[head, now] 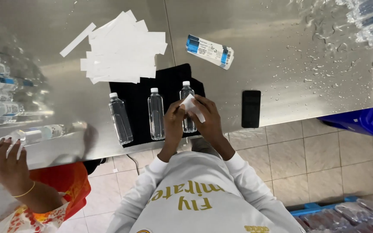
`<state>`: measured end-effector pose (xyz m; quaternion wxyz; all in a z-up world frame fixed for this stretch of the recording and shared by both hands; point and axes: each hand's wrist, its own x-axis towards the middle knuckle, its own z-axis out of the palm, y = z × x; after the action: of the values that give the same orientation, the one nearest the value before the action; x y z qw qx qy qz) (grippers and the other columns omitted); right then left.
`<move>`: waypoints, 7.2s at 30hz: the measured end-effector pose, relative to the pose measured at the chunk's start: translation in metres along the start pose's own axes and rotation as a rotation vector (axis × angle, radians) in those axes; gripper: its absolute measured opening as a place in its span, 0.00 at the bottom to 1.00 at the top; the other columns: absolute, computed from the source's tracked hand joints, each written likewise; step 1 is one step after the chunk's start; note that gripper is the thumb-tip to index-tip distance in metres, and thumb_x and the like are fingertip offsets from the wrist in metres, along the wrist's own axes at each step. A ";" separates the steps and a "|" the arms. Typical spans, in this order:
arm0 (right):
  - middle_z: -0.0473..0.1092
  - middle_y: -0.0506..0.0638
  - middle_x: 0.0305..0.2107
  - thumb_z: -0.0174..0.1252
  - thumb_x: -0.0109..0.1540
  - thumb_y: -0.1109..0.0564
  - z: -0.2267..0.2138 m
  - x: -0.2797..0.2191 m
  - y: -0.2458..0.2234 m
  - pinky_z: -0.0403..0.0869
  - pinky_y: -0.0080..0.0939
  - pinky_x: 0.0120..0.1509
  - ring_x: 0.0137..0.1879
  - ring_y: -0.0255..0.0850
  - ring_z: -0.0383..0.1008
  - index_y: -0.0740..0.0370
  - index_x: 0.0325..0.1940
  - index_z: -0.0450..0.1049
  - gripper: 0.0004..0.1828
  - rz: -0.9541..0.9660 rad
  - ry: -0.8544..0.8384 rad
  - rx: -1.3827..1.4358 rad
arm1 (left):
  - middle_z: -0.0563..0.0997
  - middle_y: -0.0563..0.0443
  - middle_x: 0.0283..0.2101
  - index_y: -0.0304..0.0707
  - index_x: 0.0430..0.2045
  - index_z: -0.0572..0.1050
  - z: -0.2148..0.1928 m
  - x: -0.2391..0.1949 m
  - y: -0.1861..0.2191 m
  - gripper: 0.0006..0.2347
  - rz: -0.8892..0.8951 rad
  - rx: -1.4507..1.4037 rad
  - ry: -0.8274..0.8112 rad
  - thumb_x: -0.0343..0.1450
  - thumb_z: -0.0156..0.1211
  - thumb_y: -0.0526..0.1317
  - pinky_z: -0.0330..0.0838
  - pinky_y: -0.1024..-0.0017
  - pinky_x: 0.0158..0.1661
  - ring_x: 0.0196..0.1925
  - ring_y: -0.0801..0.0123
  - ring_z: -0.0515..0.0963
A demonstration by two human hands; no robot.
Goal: The person repeatedly picks up clear plastic water bottles, applies printed labels to their sides, and places them on a metal table. A second person is visible on the left, also handling bottles.
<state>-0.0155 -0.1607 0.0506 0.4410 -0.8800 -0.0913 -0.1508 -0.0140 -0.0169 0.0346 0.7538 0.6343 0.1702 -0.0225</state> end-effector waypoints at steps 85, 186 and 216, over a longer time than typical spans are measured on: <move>0.77 0.53 0.40 0.69 0.68 0.55 0.007 0.000 -0.026 0.90 0.44 0.44 0.43 0.42 0.82 0.66 0.56 0.81 0.15 0.789 0.151 0.990 | 0.84 0.33 0.48 0.36 0.53 0.70 -0.095 0.031 -0.002 0.16 -0.060 -0.467 0.154 0.83 0.51 0.51 0.81 0.54 0.56 0.54 0.45 0.87; 0.79 0.56 0.25 0.57 0.73 0.51 0.105 0.161 0.031 0.87 0.42 0.32 0.28 0.42 0.83 0.67 0.43 0.77 0.15 0.448 0.069 0.485 | 0.80 0.41 0.57 0.38 0.59 0.72 -0.203 0.000 0.076 0.16 0.105 -0.584 0.500 0.80 0.63 0.44 0.84 0.59 0.62 0.58 0.57 0.84; 0.71 0.54 0.49 0.63 0.69 0.62 0.104 -0.060 -0.001 0.82 0.62 0.66 0.53 0.49 0.81 0.63 0.59 0.70 0.16 0.834 0.193 1.005 | 0.83 0.30 0.50 0.28 0.57 0.77 -0.114 -0.053 -0.005 0.19 -0.262 -0.248 -0.121 0.76 0.72 0.41 0.87 0.57 0.48 0.48 0.52 0.86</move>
<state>-0.0525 -0.0784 -0.0279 0.8257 -0.5112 0.2378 0.0154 -0.0909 0.0825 0.0288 0.8257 0.5065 0.2070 -0.1376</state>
